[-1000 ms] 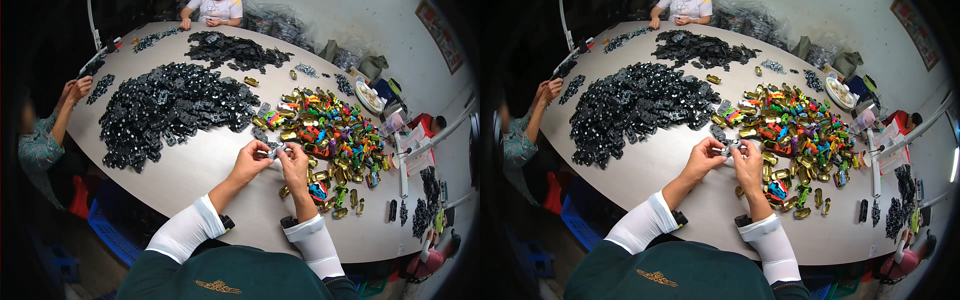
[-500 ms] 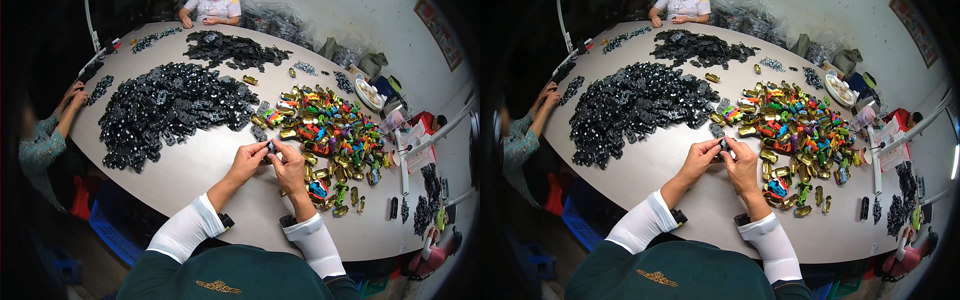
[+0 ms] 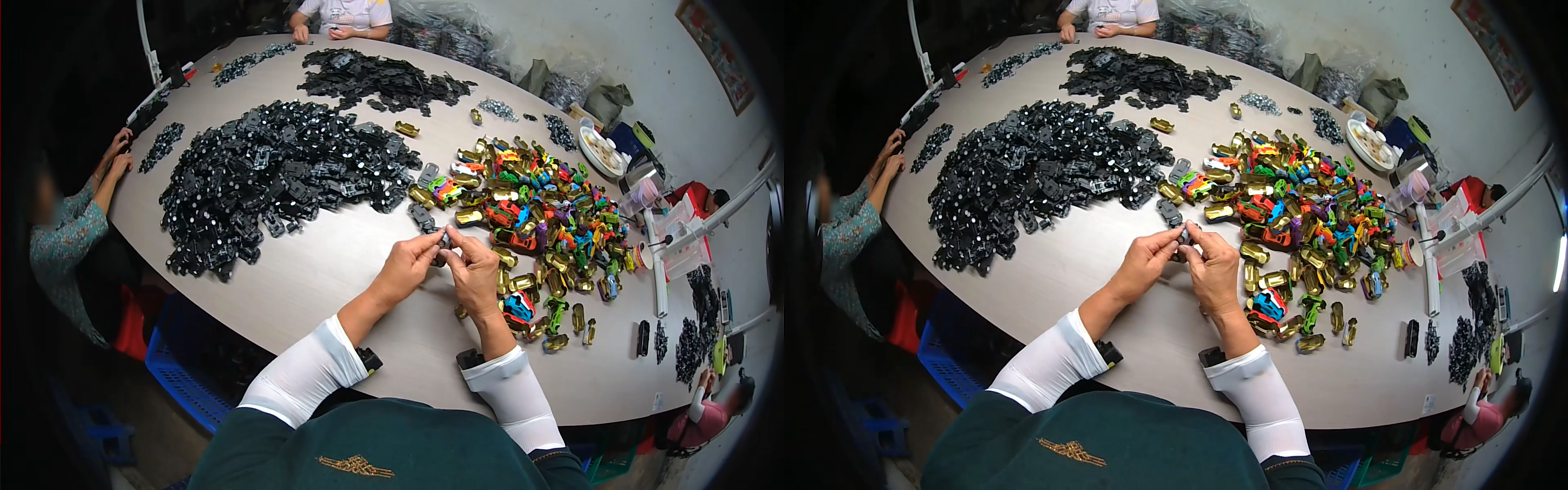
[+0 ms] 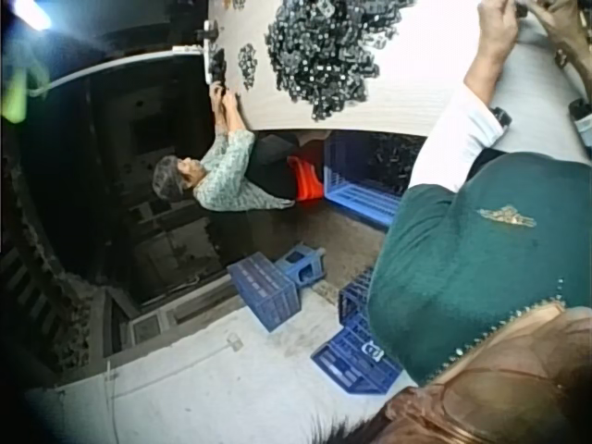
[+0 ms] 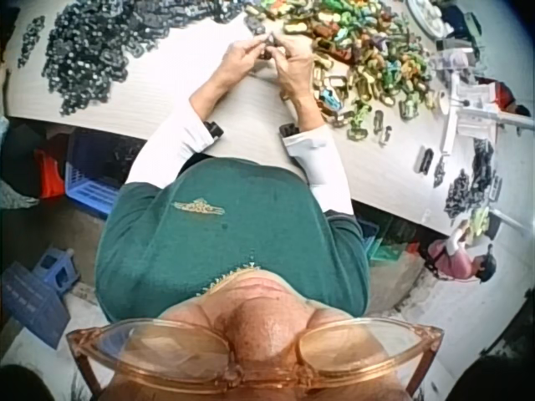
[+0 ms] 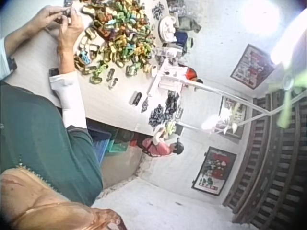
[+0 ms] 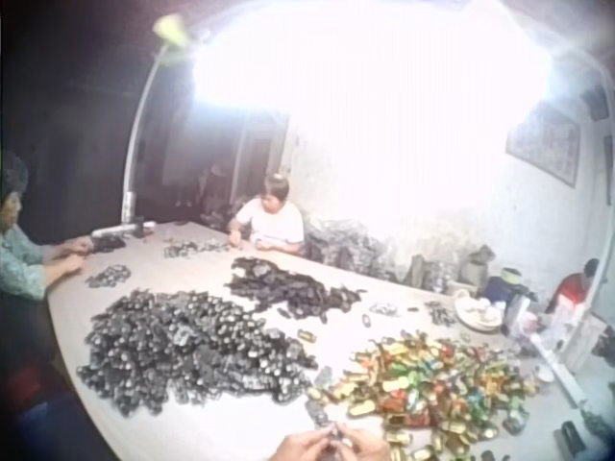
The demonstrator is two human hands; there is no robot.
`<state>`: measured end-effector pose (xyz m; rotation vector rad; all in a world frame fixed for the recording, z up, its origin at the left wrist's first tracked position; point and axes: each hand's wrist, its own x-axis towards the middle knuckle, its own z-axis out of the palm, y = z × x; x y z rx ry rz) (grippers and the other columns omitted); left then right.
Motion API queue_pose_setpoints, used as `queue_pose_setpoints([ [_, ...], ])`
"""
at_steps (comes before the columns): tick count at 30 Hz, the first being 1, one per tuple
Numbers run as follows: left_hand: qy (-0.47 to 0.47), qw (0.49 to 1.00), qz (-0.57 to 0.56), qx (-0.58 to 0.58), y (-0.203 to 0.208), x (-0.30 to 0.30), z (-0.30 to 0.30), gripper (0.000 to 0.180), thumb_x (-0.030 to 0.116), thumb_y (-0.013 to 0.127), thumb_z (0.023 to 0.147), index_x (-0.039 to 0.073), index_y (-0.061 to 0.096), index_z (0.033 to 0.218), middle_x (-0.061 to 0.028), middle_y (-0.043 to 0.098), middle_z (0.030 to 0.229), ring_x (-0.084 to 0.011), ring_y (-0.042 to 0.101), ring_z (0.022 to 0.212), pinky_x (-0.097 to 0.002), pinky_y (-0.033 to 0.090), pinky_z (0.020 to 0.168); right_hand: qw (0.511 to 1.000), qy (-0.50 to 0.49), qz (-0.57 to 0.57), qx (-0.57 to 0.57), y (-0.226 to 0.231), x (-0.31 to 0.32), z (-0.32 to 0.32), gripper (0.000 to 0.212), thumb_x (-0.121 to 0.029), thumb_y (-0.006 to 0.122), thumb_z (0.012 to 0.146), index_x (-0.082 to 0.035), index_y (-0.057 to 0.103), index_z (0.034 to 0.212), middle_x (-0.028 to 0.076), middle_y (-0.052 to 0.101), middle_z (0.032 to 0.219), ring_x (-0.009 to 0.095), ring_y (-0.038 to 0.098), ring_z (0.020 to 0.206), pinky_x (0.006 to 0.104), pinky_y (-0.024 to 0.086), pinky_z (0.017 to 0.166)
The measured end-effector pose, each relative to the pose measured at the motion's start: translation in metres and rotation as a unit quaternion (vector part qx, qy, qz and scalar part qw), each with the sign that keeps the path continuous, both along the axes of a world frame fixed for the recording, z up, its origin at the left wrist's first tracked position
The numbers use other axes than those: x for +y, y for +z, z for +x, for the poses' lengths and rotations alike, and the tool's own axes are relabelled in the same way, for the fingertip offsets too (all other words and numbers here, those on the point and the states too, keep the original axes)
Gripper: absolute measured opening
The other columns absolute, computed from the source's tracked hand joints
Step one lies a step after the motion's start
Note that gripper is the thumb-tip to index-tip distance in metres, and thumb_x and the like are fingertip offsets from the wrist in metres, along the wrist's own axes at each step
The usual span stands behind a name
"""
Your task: The person assembles miniature toy cars by hand at a large table. They pick up small black chassis and colorful body shells, snap them together, and place the completed units on the table.
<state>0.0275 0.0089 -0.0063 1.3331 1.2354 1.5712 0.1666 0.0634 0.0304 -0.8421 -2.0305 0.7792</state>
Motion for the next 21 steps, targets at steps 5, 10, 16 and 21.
queue_pose_setpoints([
  [5, -0.084, 0.924, -0.11, -0.355, 0.014, -0.004, -0.003, 0.033, 0.012, 0.057, 0.094, -0.001, 0.055, 0.124, -0.0095, 0.066, 0.104, -0.0157, 0.065, 0.088, -0.0274, 0.055, 0.076, 0.969, 0.054, -0.173, 0.166, -0.01, 0.001, -0.004, 0.037, 0.001, 0.069, 0.08, -0.004, 0.066, 0.116, 0.001, 0.063, 0.089, 0.004, 0.054, 0.064, 0.0207, 0.043, 0.053],
  [10, -0.116, 0.931, -0.133, -0.319, 0.001, 0.003, -0.014, 0.025, 0.016, 0.06, 0.093, 0.001, 0.059, 0.112, -0.0078, 0.066, 0.096, -0.011, 0.062, 0.072, -0.0231, 0.051, 0.059, 0.962, 0.026, -0.241, 0.129, -0.003, 0.005, -0.002, 0.042, -0.003, 0.073, 0.078, 0.001, 0.061, 0.119, 0.001, 0.061, 0.09, 0.002, 0.052, 0.062, 0.0169, 0.041, 0.05],
  [16, -0.044, 0.926, -0.175, -0.333, 0.002, 0.005, -0.019, 0.016, 0.023, 0.059, 0.094, 0.008, 0.061, 0.099, -0.0036, 0.065, 0.083, -0.0055, 0.051, 0.059, -0.0195, 0.043, 0.049, 0.814, 0.038, -0.541, 0.208, -0.003, 0.016, 0.01, 0.017, -0.013, 0.06, 0.091, 0.001, 0.06, 0.102, 0.003, 0.061, 0.079, 0.009, 0.054, 0.058, 0.0204, 0.043, 0.046],
  [21, -0.04, 0.931, -0.204, -0.301, 0.009, 0.002, -0.011, 0.02, 0.028, 0.056, 0.096, 0.008, 0.058, 0.095, -0.0049, 0.062, 0.074, -0.007, 0.053, 0.05, -0.0207, 0.045, 0.039, 0.847, 0.062, -0.506, 0.149, 0.01, 0.006, 0.007, 0.016, -0.01, 0.049, 0.096, -0.001, 0.058, 0.105, 0.003, 0.06, 0.075, 0.01, 0.053, 0.056, 0.0222, 0.044, 0.043],
])
